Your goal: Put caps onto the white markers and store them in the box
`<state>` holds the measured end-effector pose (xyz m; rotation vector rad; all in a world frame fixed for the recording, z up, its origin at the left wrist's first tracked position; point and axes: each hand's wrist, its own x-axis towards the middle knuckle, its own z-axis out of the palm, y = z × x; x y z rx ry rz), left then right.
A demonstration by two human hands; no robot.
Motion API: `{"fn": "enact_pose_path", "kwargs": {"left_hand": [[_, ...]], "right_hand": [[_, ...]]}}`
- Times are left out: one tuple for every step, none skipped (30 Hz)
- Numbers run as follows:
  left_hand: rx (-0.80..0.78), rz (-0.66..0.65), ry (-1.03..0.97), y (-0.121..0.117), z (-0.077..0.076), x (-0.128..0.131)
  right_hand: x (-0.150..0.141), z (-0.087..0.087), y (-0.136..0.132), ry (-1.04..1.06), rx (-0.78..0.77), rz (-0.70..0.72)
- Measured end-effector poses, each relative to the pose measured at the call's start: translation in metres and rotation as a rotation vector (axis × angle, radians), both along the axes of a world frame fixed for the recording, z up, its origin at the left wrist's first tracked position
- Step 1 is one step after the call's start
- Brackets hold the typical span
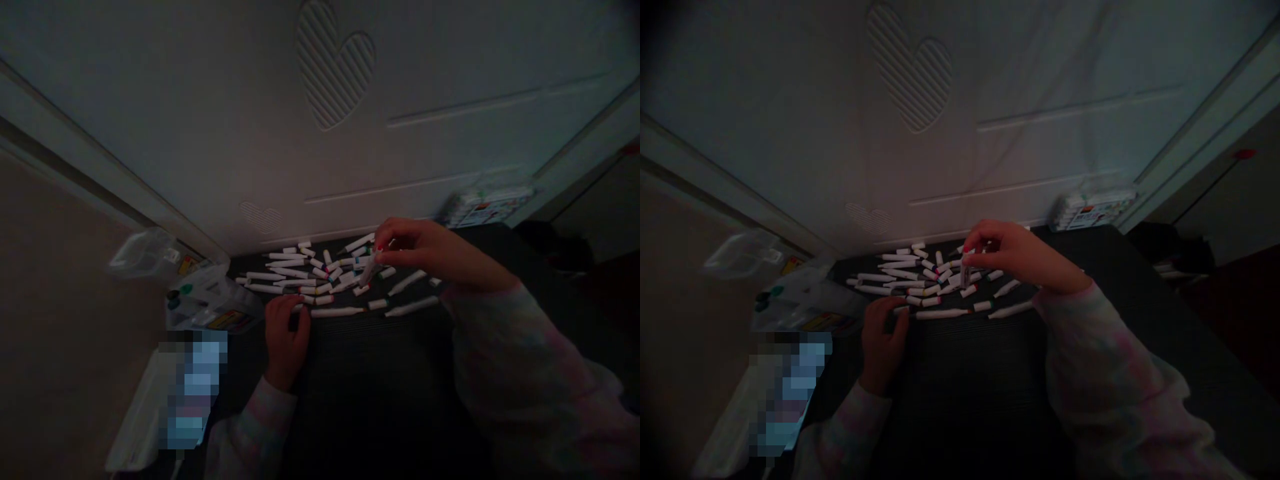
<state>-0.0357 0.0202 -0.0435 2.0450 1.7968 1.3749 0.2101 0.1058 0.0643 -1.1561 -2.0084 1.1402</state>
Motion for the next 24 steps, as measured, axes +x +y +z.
{"fn": "enact_pose_path", "kwargs": {"left_hand": [[-0.021, -0.006, -0.026, -0.001, 0.003, 0.002], [-0.041, -0.019, -0.044, -0.001, 0.008, 0.004], [-0.079, -0.054, -0.073, -0.001, 0.013, 0.007], [-0.127, -0.102, -0.115, 0.000, 0.020, 0.010], [-0.188, -0.177, -0.159, 0.002, 0.027, 0.014], [-0.325, -0.314, -0.306, 0.005, 0.034, 0.017], [-0.432, -0.424, -0.457, 0.009, 0.041, 0.021], [-0.504, -0.528, -0.583, 0.013, 0.049, 0.025], [-0.558, -0.617, -0.675, 0.017, 0.056, 0.030], [-0.599, -0.681, -0.742, 0.021, 0.063, 0.034], [-0.642, -0.725, -0.788, 0.025, 0.071, 0.039], [-0.693, -0.743, -0.817, 0.028, 0.078, 0.044], [-0.740, -0.760, -0.823, 0.031, 0.084, 0.048], [-0.784, -0.770, -0.828, 0.032, 0.091, 0.052], [-0.818, -0.793, -0.828, 0.033, 0.097, 0.056], [-0.846, -0.825, -0.835, 0.034, 0.102, 0.059], [-0.866, -0.855, -0.857, 0.035, 0.106, 0.062], [-0.876, -0.885, -0.885, 0.035, 0.109, 0.064], [-0.879, -0.911, -0.920, 0.035, 0.111, 0.065], [-0.877, -0.931, -0.953, 0.036, 0.113, 0.066], [-0.873, -0.945, -0.974, 0.036, 0.114, 0.065], [-0.873, -0.952, -0.980, 0.036, 0.114, 0.064], [-0.876, -0.951, -0.973, 0.037, 0.115, 0.063], [-0.885, -0.942, -0.955, 0.037, 0.115, 0.061]], "right_hand": [[-0.003, 0.001, -0.002, 0.073, -0.063, -0.012], [-0.005, 0.001, -0.004, 0.135, -0.120, -0.030], [-0.008, 0.002, -0.006, 0.190, -0.169, -0.052], [-0.010, 0.003, -0.008, 0.241, -0.205, -0.076], [-0.013, 0.004, -0.010, 0.290, -0.231, -0.098], [-0.014, 0.005, -0.012, 0.334, -0.248, -0.114], [-0.015, 0.006, -0.013, 0.373, -0.262, -0.128], [-0.016, 0.007, -0.015, 0.408, -0.275, -0.140], [-0.016, 0.008, -0.016, 0.438, -0.291, -0.148], [-0.016, 0.010, -0.017, 0.466, -0.307, -0.152], [-0.016, 0.011, -0.018, 0.497, -0.324, -0.150], [-0.016, 0.012, -0.019, 0.530, -0.339, -0.144], [-0.017, 0.014, -0.019, 0.562, -0.356, -0.134], [-0.017, 0.015, -0.020, 0.595, -0.373, -0.124], [-0.017, 0.016, -0.021, 0.627, -0.392, -0.110], [-0.017, 0.016, -0.022, 0.664, -0.405, -0.098], [-0.018, 0.017, -0.023, 0.695, -0.414, -0.091], [-0.018, 0.017, -0.024, 0.723, -0.413, -0.089], [-0.018, 0.016, -0.025, 0.745, -0.407, -0.084], [-0.018, 0.016, -0.026, 0.755, -0.396, -0.076], [-0.018, 0.015, -0.027, 0.752, -0.387, -0.063], [-0.018, 0.015, -0.028, 0.741, -0.382, -0.038], [-0.019, 0.015, -0.029, 0.725, -0.382, -0.009], [-0.019, 0.015, -0.031, 0.710, -0.383, 0.018]]}}
